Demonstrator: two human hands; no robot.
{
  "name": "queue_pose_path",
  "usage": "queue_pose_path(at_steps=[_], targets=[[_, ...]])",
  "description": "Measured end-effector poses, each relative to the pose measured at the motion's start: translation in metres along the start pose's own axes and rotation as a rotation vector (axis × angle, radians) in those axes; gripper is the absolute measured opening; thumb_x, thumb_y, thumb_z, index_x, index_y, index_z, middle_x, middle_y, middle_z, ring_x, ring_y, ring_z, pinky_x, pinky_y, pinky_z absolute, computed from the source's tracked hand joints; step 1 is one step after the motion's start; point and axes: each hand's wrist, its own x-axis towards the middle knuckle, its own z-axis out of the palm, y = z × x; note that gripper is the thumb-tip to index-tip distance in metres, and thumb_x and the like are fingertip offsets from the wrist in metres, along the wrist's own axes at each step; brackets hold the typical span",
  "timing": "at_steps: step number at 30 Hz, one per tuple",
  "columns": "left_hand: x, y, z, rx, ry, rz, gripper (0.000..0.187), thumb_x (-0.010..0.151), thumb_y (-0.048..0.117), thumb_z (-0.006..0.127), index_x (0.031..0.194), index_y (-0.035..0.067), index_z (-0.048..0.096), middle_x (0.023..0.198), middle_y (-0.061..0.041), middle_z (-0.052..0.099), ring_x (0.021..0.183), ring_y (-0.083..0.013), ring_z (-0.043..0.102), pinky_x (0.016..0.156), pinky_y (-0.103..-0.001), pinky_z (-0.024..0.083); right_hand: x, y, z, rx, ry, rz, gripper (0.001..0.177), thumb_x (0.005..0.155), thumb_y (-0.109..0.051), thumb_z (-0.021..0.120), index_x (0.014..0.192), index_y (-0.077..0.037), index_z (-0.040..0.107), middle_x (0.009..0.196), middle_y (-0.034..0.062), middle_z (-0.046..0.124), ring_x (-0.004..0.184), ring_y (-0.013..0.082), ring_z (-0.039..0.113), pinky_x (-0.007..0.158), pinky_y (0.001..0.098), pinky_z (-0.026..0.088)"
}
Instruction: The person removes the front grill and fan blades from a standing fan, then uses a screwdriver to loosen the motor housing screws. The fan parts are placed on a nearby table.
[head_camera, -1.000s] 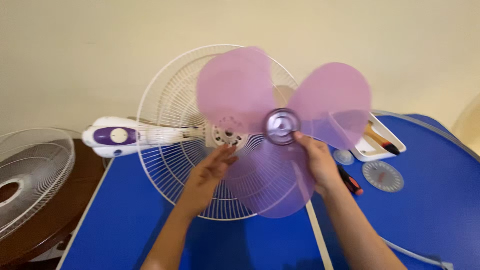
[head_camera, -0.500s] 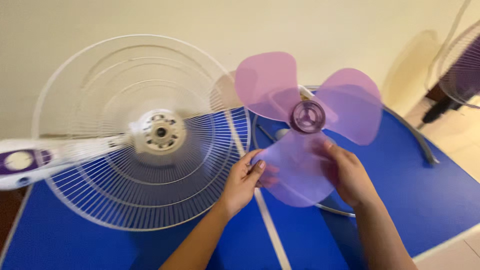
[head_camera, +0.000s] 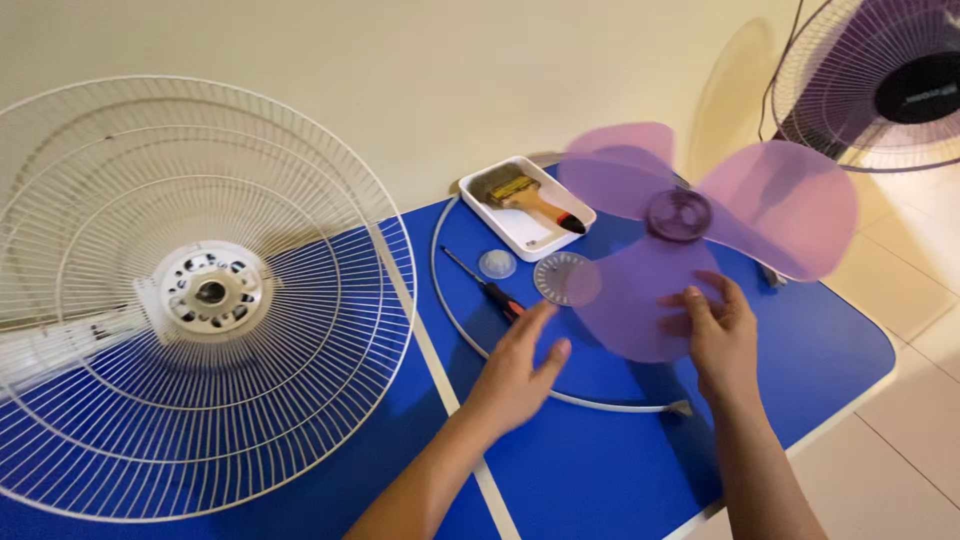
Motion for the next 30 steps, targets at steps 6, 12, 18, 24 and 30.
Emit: queue_pose_path(at_steps=[6,12,18,24,30], targets=[[-0.017,0.004,0.011,0.404,-0.244,0.176,0.043,0.103,0.035,0.054,0.131,0.004,0.065,0.143,-0.019,0.059,0.142,-0.0346,0.048,0.126,-0.056,0.02,0.012,0.035,-0.03,-0.135,0.139,-0.043,0.037,0.108,-0.01,0.053,0.141,0.004,0.049,0.099,0.0177,0.074,0.08,0.022,0.071,0.07,0.0322,0.056],[-0.022,-0.001,0.015,0.403,-0.296,0.103,0.039,0.103,0.035,0.053,0.118,0.004,0.073,0.134,-0.016,0.066,0.139,-0.0339,0.049,0.122,-0.057,0.02,0.02,0.058,-0.043,-0.312,0.194,-0.073,0.044,0.104,-0.012,0.061,0.143,0.007,0.052,0.098,0.0203,0.076,0.088,0.0193,0.072,0.076,0.0291,0.053],[-0.026,0.0,0.014,0.4,-0.218,0.174,0.037,0.104,0.033,0.055,0.113,0.003,0.075,0.127,-0.016,0.07,0.136,-0.034,0.055,0.125,-0.058,0.021,0.025,0.075,-0.049,-0.539,0.273,-0.042,0.055,0.097,-0.021,0.071,0.141,0.008,0.055,0.106,0.0268,0.073,0.096,0.0342,0.072,0.086,0.0417,0.054],[-0.028,0.0,0.012,0.393,-0.207,0.165,0.036,0.104,0.032,0.055,0.111,0.002,0.075,0.125,-0.016,0.07,0.135,-0.0339,0.055,0.124,-0.061,0.018,0.024,0.082,-0.054,-0.747,0.227,0.002,0.06,0.093,-0.029,0.068,0.142,0.005,0.056,0.111,0.0307,0.071,0.11,0.0472,0.067,0.098,0.0512,0.051],[-0.027,0.001,0.011,0.356,-0.155,0.2,0.032,0.104,0.029,0.057,0.11,0.004,0.075,0.125,-0.016,0.07,0.135,-0.0326,0.055,0.123,-0.063,0.017,0.013,0.056,-0.047,-0.919,0.151,0.019,0.066,0.097,-0.037,0.062,0.15,0.001,0.052,0.117,0.0335,0.07,0.116,0.0504,0.065,0.103,0.0545,0.05]])
